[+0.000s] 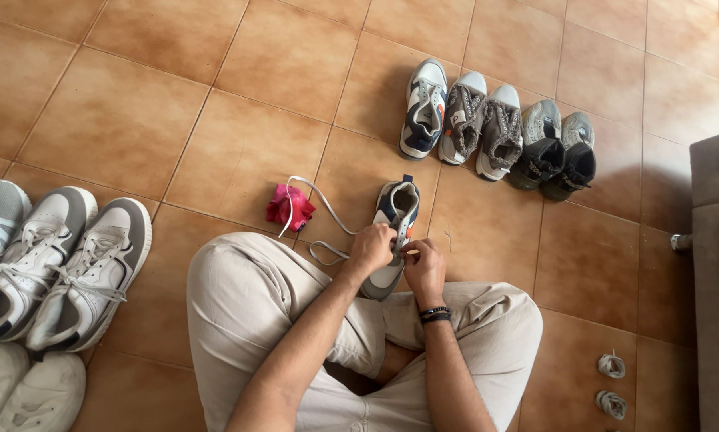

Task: The person sits on a tiled floor and threads a white shoelace through the eyelets of a single sneaker, pulling the lace tight and adjusting it repeatedly. Several other shoes are arranged nearby, but only one shoe is actively worked on during the clip.

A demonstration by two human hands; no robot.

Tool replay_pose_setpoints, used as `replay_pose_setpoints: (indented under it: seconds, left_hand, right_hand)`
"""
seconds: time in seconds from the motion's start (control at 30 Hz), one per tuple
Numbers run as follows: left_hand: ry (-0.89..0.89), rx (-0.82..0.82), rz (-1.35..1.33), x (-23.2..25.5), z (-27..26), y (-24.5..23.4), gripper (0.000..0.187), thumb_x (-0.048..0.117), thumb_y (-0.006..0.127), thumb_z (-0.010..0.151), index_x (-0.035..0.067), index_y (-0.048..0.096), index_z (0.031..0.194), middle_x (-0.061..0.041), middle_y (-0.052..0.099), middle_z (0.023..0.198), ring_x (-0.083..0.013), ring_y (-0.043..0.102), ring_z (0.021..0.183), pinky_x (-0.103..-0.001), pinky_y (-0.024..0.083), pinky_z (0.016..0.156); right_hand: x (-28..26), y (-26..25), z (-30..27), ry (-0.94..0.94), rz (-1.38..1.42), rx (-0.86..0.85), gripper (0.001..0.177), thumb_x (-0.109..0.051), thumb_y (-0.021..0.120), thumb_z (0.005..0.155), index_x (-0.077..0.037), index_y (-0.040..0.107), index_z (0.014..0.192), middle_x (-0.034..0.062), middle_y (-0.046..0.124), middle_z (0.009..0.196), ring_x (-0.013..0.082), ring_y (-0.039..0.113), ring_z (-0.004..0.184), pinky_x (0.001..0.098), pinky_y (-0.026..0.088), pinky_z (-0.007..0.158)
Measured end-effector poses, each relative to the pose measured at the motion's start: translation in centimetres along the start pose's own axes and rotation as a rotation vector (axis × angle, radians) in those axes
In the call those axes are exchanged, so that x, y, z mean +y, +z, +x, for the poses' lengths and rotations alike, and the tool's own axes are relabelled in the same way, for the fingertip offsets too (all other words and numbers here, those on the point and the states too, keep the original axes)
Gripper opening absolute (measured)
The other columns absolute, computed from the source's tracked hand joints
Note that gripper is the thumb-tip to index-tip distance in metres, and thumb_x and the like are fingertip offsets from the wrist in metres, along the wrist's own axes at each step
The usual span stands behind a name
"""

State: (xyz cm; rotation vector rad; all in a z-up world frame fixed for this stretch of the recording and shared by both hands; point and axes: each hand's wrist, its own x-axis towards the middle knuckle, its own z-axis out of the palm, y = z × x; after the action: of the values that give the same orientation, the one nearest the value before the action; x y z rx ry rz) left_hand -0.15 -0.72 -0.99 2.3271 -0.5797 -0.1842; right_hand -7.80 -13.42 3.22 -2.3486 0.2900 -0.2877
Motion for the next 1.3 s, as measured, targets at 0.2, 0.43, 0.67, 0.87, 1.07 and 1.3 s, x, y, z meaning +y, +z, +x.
replay_pose_setpoints:
  seconds: [0.2, 0.43, 0.67, 0.87, 1.07, 1.3]
  left_hand:
    - [-0.057, -0.074, -0.131, -0.1, 0.0, -0.5, 0.009, 0.011, 0.074, 0.081, 0.012, 0.079, 0.088, -0.014, 0.075, 0.086, -0.0340, 0.072, 0.085, -0.046, 0.057, 0.075]
    - [-0.088, -0.105, -0.146, -0.2, -0.5, -0.9, 0.013, 0.013, 0.073, 0.083, 0.016, 0.079, 0.094, -0.011, 0.076, 0.092, -0.0331, 0.072, 0.090, -0.046, 0.056, 0.078]
    - [-0.128, -0.091, -0.165, 0.3, -1.1, -2.0, 0.015, 0.018, 0.077, 0.081, 0.019, 0.081, 0.096, -0.007, 0.077, 0.093, -0.0296, 0.073, 0.091, -0.043, 0.056, 0.079]
    - [-0.129, -0.063, -0.215, 1.0, -1.6, -2.5, 0.013, 0.020, 0.077, 0.082, 0.017, 0.080, 0.095, -0.007, 0.077, 0.089, -0.0289, 0.074, 0.087, -0.042, 0.057, 0.077]
    - [-0.052, 0.120, -0.211, 2.6, -3.1, -3.2, 0.015, 0.012, 0.077, 0.083, 0.011, 0.076, 0.099, -0.010, 0.076, 0.086, -0.0298, 0.073, 0.082, -0.042, 0.056, 0.073]
    - [-0.122, 0.132, -0.184, 2.9, -5.0, -5.5, 0.027, 0.015, 0.084, 0.076, 0.009, 0.070, 0.098, -0.007, 0.073, 0.078, -0.0277, 0.071, 0.075, -0.042, 0.053, 0.065]
  right_hand:
    - [0.1, 0.3, 0.0, 0.025, -0.033, 0.002, 0.008, -0.002, 0.077, 0.079, -0.005, 0.072, 0.084, 0.0097, 0.071, 0.092, 0.0245, 0.075, 0.071, 0.0372, 0.055, 0.063]
    - [0.4, -0.2, 0.4, 0.037, 0.025, -0.047, 0.012, -0.012, 0.080, 0.082, -0.005, 0.070, 0.086, 0.0074, 0.072, 0.090, 0.0210, 0.077, 0.074, 0.0366, 0.057, 0.062]
    - [5.3, -8.5, 0.6, 0.134, -0.120, 0.121, 0.005, -0.009, 0.080, 0.085, -0.009, 0.076, 0.088, 0.0074, 0.078, 0.083, 0.0189, 0.076, 0.075, 0.0319, 0.057, 0.066]
    - [10.9, -19.0, 0.6, 0.212, -0.242, 0.479, 0.005, -0.013, 0.076, 0.091, -0.014, 0.072, 0.087, 0.0024, 0.077, 0.089, 0.0222, 0.076, 0.084, 0.0353, 0.058, 0.075]
    - [9.4, -10.7, 2.9, -0.080, -0.613, 0.133, 0.029, -0.003, 0.069, 0.088, -0.019, 0.073, 0.111, 0.0043, 0.071, 0.113, 0.0277, 0.067, 0.106, 0.0416, 0.055, 0.087]
    - [2.4, -0.8, 2.7, -0.305, -0.221, -0.210, 0.028, -0.028, 0.082, 0.077, -0.007, 0.073, 0.094, 0.0088, 0.070, 0.087, 0.0330, 0.066, 0.088, 0.0472, 0.050, 0.080]
